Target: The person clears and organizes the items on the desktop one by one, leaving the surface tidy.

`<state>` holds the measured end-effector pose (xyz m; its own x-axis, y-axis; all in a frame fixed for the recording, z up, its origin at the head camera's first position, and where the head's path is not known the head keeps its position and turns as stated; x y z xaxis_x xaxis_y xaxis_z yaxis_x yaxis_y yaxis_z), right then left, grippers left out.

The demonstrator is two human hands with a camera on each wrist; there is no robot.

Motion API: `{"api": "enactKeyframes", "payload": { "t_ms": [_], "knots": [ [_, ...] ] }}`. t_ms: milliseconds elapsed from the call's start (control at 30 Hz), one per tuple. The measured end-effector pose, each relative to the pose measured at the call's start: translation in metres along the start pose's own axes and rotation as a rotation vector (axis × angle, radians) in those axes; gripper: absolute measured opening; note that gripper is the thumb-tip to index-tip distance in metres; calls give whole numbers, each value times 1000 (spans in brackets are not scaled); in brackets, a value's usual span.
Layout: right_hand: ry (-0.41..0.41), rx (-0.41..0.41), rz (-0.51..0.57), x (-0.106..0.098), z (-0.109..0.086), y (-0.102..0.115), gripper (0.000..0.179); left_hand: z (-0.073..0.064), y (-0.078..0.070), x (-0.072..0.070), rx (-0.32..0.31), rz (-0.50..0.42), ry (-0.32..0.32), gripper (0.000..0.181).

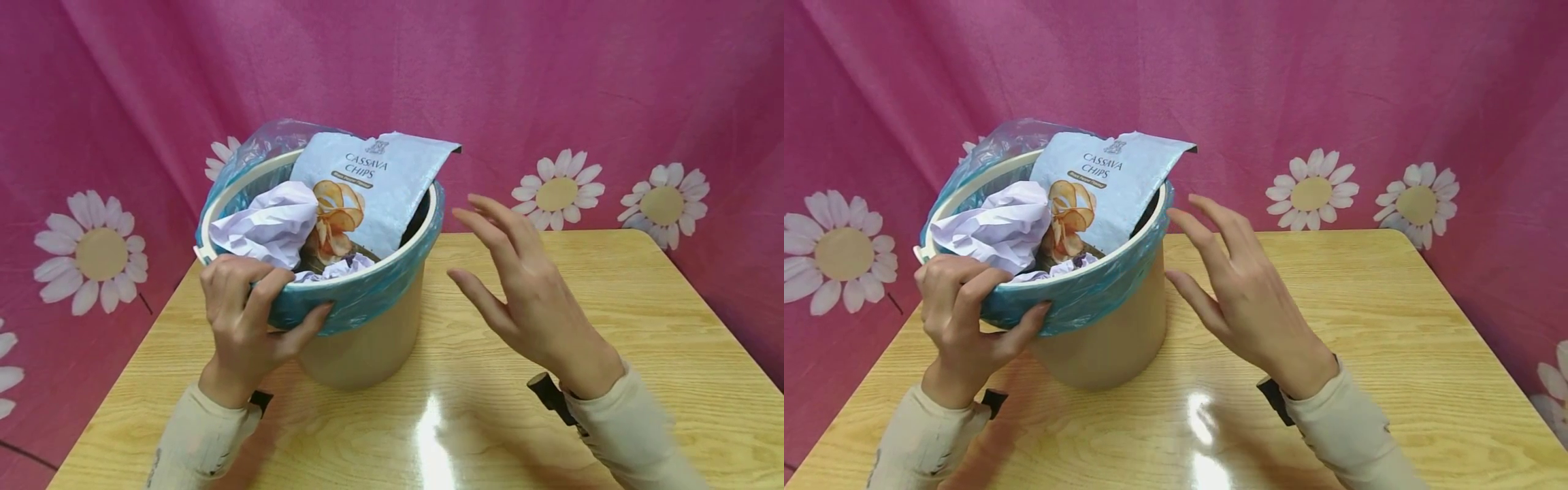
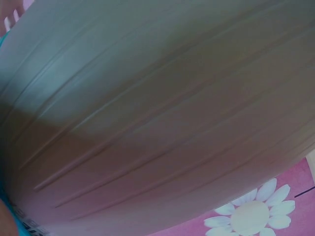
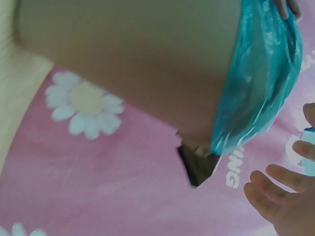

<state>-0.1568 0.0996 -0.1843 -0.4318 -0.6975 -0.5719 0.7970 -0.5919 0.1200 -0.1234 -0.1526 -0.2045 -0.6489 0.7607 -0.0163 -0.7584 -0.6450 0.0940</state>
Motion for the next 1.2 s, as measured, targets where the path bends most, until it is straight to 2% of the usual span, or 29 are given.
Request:
{"api": "enactKeyframes", "payload": {
  "t_ms": [167, 333, 533, 667, 800, 900, 1000, 1067, 1133, 1200],
  "knots": [
    [23, 49, -60, -6, -22, -24, 58, 0, 2, 5, -2, -20, 51, 46],
    [105, 111, -143, -5, -49, -56, 62, -2, 6, 8, 0, -15, 84, 47],
    [162, 179, -179, -9, -86, -91, 58, -3, 12, 15, -6, 5, 192, 51],
    [215, 254, -206, -12, -113, -112, 60, -4, 13, 19, -11, 31, 258, 54],
    [229, 318, -228, -20, -139, -128, 61, -5, 10, 15, -12, 79, 305, 59],
    [212, 363, -241, -30, -157, -138, 58, -9, 9, 3, -29, 106, 298, 60],
    [186, 398, -242, -38, -170, -146, 56, -22, 18, -18, -102, 132, 270, 60],
    [169, 415, -242, -43, -176, -152, 56, -38, 32, -33, -176, 166, 271, 62],
    [161, 427, -249, -46, -182, -157, 55, -58, 51, -43, -257, 207, 323, 65],
    [170, 448, -270, -49, -189, -163, 56, -80, 72, -47, -328, 250, 422, 69]
  ]
}}
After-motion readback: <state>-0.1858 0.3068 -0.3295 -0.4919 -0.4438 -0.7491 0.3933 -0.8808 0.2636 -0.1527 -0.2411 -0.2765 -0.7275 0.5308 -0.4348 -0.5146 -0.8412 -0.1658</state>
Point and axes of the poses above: each hand's wrist, its own z-axis towards the middle knuckle, its own x-axis out of the palm, y = z × x, the point moved 9 cm from there along z, towards the middle knuckle, and after that the axes turned 1 degree about -z, right-handed, at the moved point
